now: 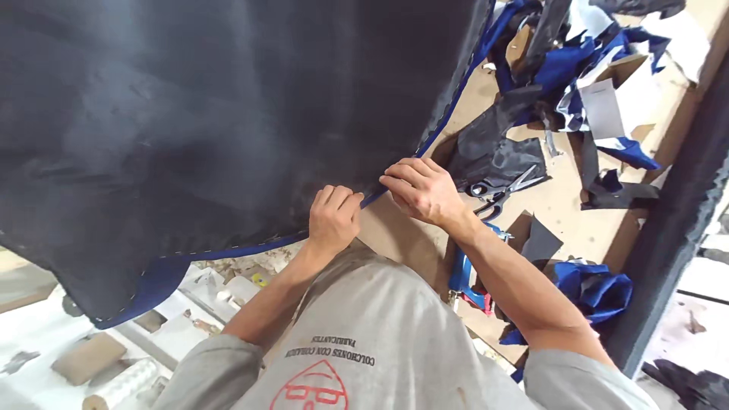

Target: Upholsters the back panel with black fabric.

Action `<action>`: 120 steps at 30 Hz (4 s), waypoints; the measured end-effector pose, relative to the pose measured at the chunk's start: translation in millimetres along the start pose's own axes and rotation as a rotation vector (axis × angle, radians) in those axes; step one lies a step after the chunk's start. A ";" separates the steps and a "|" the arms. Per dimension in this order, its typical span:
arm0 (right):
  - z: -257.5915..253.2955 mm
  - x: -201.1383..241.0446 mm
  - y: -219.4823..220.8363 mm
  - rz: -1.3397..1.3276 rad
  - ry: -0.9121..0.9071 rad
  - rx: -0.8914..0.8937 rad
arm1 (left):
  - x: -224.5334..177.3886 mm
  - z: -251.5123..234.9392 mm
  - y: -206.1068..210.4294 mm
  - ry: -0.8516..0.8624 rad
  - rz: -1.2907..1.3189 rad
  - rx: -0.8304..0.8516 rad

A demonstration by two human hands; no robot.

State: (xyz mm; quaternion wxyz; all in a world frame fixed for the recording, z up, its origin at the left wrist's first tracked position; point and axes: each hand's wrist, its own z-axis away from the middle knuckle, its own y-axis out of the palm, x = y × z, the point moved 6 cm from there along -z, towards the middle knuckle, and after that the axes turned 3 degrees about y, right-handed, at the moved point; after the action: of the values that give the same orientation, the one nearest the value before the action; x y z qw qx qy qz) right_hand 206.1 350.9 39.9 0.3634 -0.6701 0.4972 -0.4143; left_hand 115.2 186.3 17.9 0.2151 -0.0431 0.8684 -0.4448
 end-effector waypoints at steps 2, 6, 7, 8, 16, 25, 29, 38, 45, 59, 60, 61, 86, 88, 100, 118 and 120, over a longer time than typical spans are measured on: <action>-1.0 2.5 5.0 -0.014 -0.015 0.014 | 0.2 -0.3 0.5 -0.019 0.008 -0.021; -0.8 -1.2 13.7 -0.010 -0.045 -0.056 | 2.0 -1.1 -5.1 -0.014 0.038 -0.048; 0.5 -1.8 14.3 -0.014 -0.048 -0.080 | 4.2 1.6 -11.4 -0.019 0.037 -0.022; 0.2 -3.3 13.9 -0.015 -0.051 -0.091 | 8.7 4.6 -19.2 -0.033 0.025 0.002; 0.4 -5.3 12.8 -0.034 -0.048 -0.090 | 25.1 29.0 -32.3 -0.108 -0.072 0.081; 0.0 -2.5 12.2 -0.026 -0.054 -0.106 | 20.8 31.0 -37.5 -0.002 -0.158 0.073; 1.3 1.4 6.3 0.011 -0.034 -0.175 | 21.0 32.4 -43.5 0.122 -0.163 -0.029; 6.5 2.1 15.8 0.028 -0.053 -0.142 | 18.2 25.8 -34.8 0.052 -0.051 0.172; 2.1 1.0 14.4 0.024 -0.083 -0.143 | -12.4 -11.8 -11.7 0.075 -0.057 0.104; 5.2 -0.2 13.9 0.006 -0.050 0.019 | -12.6 -28.5 11.4 0.300 -0.045 0.397; 7.1 -0.2 14.3 0.014 -0.041 0.028 | -11.7 -29.6 9.8 0.316 -0.020 0.442; 9.1 -0.2 15.2 0.019 -0.030 0.031 | -10.1 -31.6 8.4 0.335 0.008 0.479; 242.2 80.0 -1.5 0.190 1.849 0.095 | 19.0 -79.4 20.7 0.845 0.301 0.931; 241.1 65.9 -0.7 0.143 1.835 0.090 | 21.2 -79.5 22.5 0.852 0.330 0.938; 98.8 82.5 -82.3 -0.131 1.488 0.160 | 27.0 -82.4 28.3 0.795 0.423 1.010; 72.9 77.5 -69.1 -0.134 1.222 0.089 | 33.2 -83.1 31.9 0.744 0.516 1.035; 101.2 78.9 -85.8 -0.025 1.352 0.030 | 34.7 -85.4 30.6 0.730 0.532 1.051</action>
State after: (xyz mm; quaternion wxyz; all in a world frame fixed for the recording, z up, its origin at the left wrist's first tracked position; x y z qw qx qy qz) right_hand 343.0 302.9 92.7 -0.0232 -0.2641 0.6015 -0.7536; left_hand 52.2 259.8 25.8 0.0032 0.4335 0.5354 -0.7248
